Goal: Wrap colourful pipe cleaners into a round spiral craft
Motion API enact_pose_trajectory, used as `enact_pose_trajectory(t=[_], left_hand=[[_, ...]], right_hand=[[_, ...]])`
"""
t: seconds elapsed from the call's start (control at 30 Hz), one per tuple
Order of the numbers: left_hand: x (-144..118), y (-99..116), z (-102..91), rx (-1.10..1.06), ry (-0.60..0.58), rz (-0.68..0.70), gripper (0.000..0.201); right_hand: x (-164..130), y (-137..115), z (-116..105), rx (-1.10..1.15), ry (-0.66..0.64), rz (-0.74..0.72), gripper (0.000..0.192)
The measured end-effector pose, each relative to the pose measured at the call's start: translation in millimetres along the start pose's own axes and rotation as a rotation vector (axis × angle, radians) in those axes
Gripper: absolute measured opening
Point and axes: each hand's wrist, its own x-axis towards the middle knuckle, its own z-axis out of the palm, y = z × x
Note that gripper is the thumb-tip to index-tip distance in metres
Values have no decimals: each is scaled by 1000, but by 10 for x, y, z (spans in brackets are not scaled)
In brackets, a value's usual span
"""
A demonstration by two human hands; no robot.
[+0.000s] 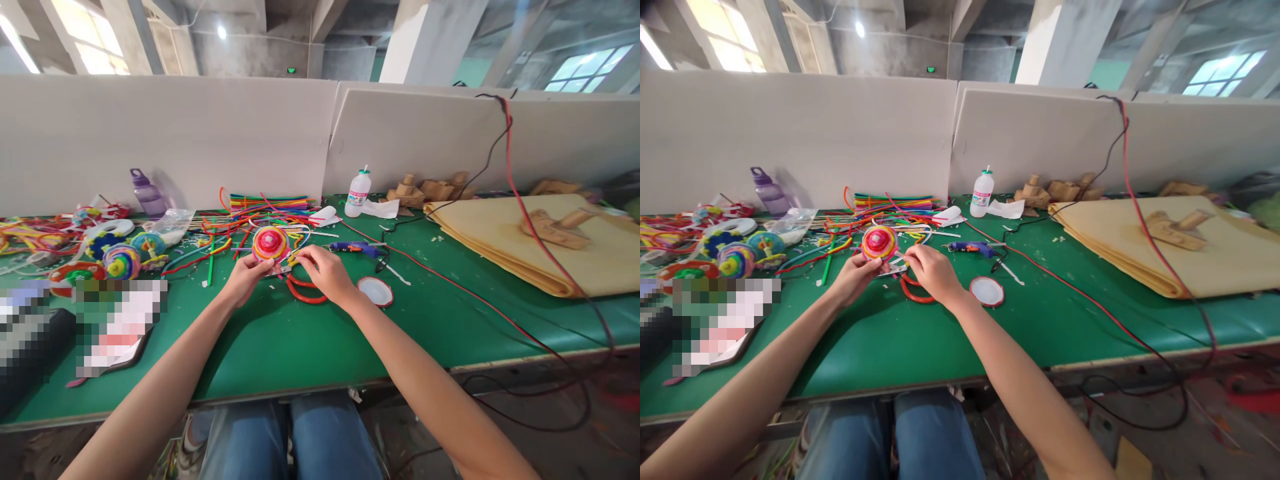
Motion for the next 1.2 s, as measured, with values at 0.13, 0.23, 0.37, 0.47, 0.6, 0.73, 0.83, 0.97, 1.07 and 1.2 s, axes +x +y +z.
enact_pose_trajectory(t=[0.13, 0.23, 0.37, 0.47, 0.6, 0.73, 0.83, 0.97, 1.07, 1.2], left_hand=[[-6, -15, 1, 4, -48, 8, 26], [-10, -20, -1, 4, -79, 4, 25], [-17, -22, -9, 16, -98, -31, 28], [-21, -31, -17, 6, -104, -41, 27], [-26, -41, -16, -28, -115, -47, 24], [-33, -31, -1, -73, -126, -84, 23], [-37, -23, 7, -80, -116, -100, 24], [-33, -24, 9, -75, -115, -108, 24], [-27, -19, 17, -107, -112, -116, 28], [-27, 11, 39, -180, -91, -140, 40]], right_hand=[[5, -24, -18, -16, 2, -40, 18], [2, -10, -20, -85, 26, -39, 19], [-11, 14, -3, -132, 37, -2, 20], [-18, 23, 17, -119, 30, 10, 22], [-22, 29, 55, -82, 48, 20, 23], [-24, 31, 88, -28, 57, 37, 22], [-25, 32, 95, -2, 57, 41, 21], [-25, 28, 92, -2, 48, 49, 19], [-26, 20, 96, -17, 21, 39, 17], [-31, 16, 118, -2, -13, 17, 13]])
